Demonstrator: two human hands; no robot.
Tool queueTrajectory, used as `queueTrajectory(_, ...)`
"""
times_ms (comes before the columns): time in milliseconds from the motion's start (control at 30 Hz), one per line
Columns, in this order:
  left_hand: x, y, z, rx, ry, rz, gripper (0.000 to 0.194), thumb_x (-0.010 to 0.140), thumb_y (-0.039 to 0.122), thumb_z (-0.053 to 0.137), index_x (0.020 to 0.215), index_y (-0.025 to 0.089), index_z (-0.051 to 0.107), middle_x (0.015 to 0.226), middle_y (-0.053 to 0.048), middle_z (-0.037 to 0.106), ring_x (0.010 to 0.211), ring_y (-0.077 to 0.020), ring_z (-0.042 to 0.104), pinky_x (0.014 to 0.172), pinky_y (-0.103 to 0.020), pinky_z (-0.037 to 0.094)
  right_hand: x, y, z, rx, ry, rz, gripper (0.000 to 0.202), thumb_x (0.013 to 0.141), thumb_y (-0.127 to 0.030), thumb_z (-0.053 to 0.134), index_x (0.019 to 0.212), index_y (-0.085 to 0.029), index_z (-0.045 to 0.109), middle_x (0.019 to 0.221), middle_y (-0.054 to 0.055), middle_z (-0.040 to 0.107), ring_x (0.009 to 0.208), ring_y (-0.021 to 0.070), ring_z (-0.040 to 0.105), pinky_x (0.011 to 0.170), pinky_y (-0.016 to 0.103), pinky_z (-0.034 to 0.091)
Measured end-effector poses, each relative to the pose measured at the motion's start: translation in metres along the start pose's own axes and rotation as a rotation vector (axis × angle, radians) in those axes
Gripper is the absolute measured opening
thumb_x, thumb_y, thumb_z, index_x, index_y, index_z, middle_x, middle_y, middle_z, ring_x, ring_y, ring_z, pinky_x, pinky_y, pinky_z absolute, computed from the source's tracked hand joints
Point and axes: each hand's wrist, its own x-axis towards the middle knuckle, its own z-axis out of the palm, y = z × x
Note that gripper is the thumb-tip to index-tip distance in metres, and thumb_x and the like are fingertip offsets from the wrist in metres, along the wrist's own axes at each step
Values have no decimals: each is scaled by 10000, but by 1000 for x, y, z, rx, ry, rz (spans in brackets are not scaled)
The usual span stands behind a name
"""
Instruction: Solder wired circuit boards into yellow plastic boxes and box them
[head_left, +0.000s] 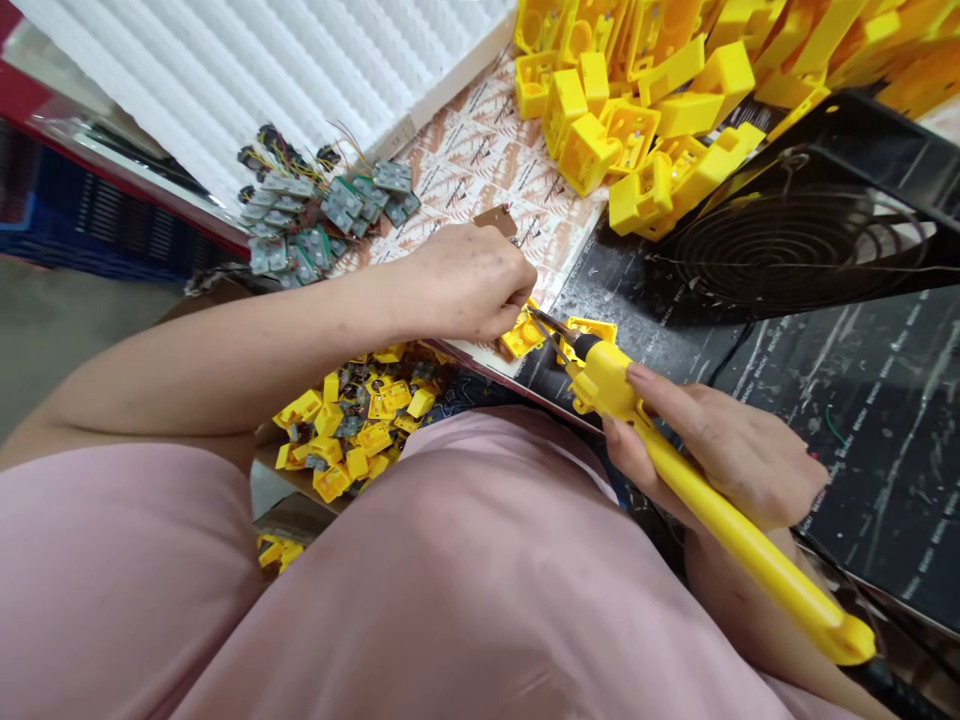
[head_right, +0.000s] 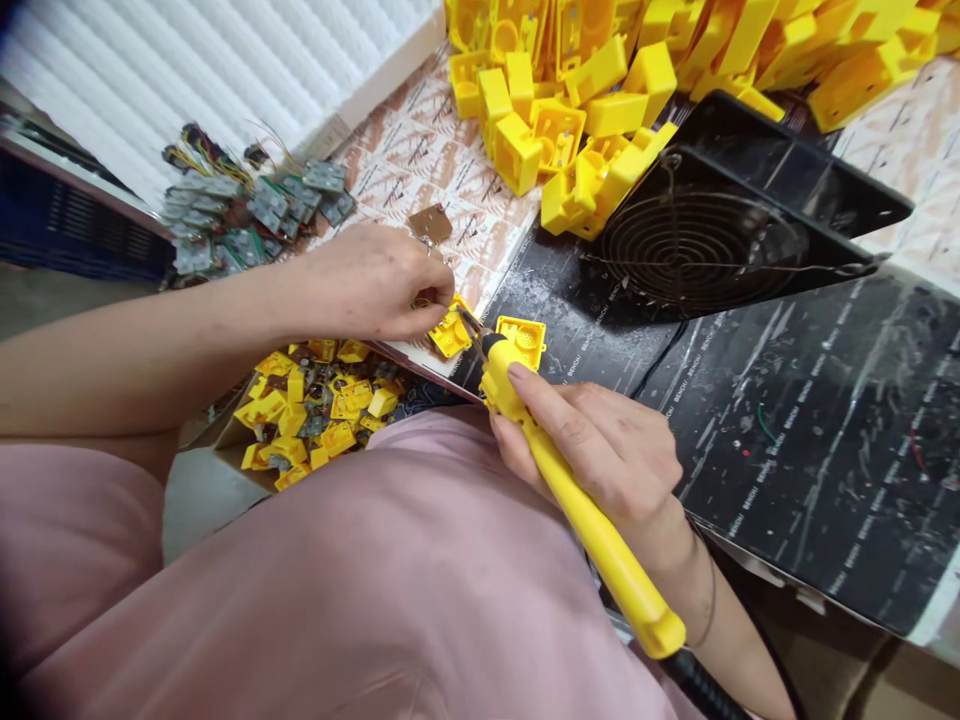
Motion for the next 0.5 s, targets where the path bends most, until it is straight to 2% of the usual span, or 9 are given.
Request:
queueTrajectory(133,1,2,-1,12,8,12,222,843,248,569,907,216,779,813,-59,747,999,-291,737,882,-384,544,-3,-1,0,8,-8,-22,606,927,-125,755,1500,-211,575,826,-21,774,621,137,705,645,248,614)
queueTrajectory(333,-1,-2,2,-17,27,16,265,835,265,542,928,221,786,845,-57,757,1052,-301,732,881,-388,540,-13,-2,-7,-20,57,70,695,887,-120,789,1531,-254,564,874,-23,796,670,157,739,659,257,640)
queueTrajectory(500,-1,-5,2,-57,36,25,274,835,283,545,940,232,793,874,-53,768,1100,-300,720,908,-387,530,-15,0,-5,-25,42,63,688,879,-98,793,1517,-247,583,857,-32,779,679,142,723,683,252,631)
